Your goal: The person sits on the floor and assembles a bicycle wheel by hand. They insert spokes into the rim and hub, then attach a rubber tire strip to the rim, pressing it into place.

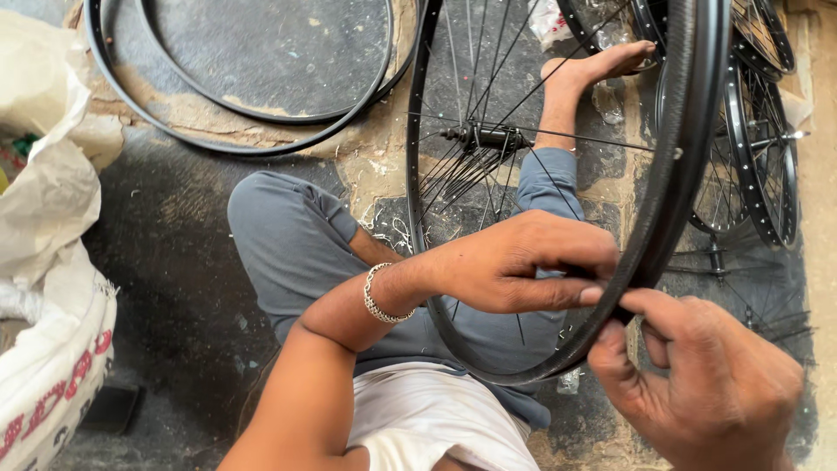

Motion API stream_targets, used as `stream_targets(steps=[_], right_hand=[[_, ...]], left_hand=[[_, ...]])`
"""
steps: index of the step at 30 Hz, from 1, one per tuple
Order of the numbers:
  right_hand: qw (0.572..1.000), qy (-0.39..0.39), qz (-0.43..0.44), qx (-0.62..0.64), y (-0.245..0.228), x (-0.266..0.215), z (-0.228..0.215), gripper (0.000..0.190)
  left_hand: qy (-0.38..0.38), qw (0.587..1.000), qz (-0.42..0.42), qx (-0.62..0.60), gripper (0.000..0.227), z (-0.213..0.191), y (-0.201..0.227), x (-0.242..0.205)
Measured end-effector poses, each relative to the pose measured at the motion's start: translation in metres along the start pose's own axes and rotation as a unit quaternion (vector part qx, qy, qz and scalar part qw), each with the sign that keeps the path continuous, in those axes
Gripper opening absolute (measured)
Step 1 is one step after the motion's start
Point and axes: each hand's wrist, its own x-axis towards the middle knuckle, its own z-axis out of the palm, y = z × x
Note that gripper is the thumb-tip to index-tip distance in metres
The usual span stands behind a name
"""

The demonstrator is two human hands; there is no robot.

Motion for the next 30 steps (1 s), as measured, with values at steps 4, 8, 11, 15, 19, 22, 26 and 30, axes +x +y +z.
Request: stream_targets(steps=[4,8,11,15,19,22,26,30], right_hand=[[0.998,-0.023,0.021,-0.057,-0.002,0.003,-0.001,0.022],[0.996,-0.015,0.01,-0.083,0.016,-0.016,0.003,0.023],[0.997,-0.001,0.078,0.012,0.047,-0.053,0.012,0.034],[0.952,-0.085,0.292,0.045,0.129,-0.095,0.079,0.025],[0.946,-0.258,0.17,0.097,0.186,-0.167,0.171,0.011],[0.801,-0.367,0.4,0.253,0.195,-0.235,0.212,0.019],[0.654,-0.262,0.585,0.403,0.186,-0.27,0.222,0.029],[0.721,-0.208,0.499,0.433,0.168,-0.244,0.201,0.021]], left_hand=[[-0.002,0.998,0.041,0.054,0.023,0.002,-0.005,0.0],[-0.015,1.0,0.007,0.013,0.03,0.001,-0.01,0.0],[-0.007,0.999,0.034,0.02,0.032,0.001,-0.013,-0.001],[0.016,0.996,0.069,0.05,0.029,0.007,-0.015,0.003],[-0.003,0.998,0.046,0.032,0.024,0.004,-0.01,0.005],[-0.019,0.999,0.028,-0.025,0.027,-0.001,-0.01,0.001],[-0.005,0.998,0.055,0.03,0.022,-0.002,-0.01,0.005],[-0.044,0.997,0.031,0.061,0.02,-0.009,-0.005,0.008]])
